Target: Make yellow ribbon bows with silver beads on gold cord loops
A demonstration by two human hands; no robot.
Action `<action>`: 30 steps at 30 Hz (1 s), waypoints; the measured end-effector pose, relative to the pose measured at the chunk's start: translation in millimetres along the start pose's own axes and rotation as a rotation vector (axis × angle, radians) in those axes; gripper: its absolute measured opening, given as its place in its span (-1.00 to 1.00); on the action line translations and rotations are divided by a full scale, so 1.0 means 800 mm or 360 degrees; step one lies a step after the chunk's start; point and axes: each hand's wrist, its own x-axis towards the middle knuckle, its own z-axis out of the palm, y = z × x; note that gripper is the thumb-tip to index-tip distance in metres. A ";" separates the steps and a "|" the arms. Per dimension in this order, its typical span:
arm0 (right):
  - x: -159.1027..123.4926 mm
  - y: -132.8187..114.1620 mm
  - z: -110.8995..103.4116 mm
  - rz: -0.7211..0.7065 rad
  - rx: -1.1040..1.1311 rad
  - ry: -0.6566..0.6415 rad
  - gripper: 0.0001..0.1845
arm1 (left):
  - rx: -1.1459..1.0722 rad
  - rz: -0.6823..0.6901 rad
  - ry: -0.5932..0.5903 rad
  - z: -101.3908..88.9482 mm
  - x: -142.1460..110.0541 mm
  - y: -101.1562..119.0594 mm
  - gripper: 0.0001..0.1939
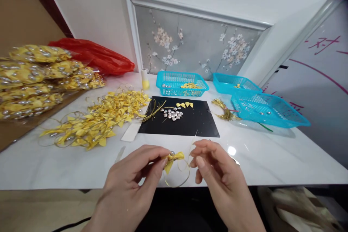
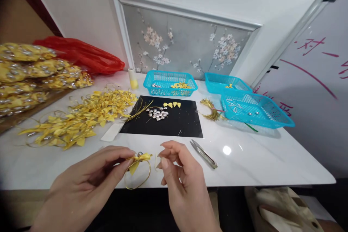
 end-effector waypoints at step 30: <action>0.018 0.014 -0.004 -0.0091 -0.0661 -0.0150 -0.76 | -0.0058 0.0141 -0.0040 -0.002 -0.013 -0.019 -0.76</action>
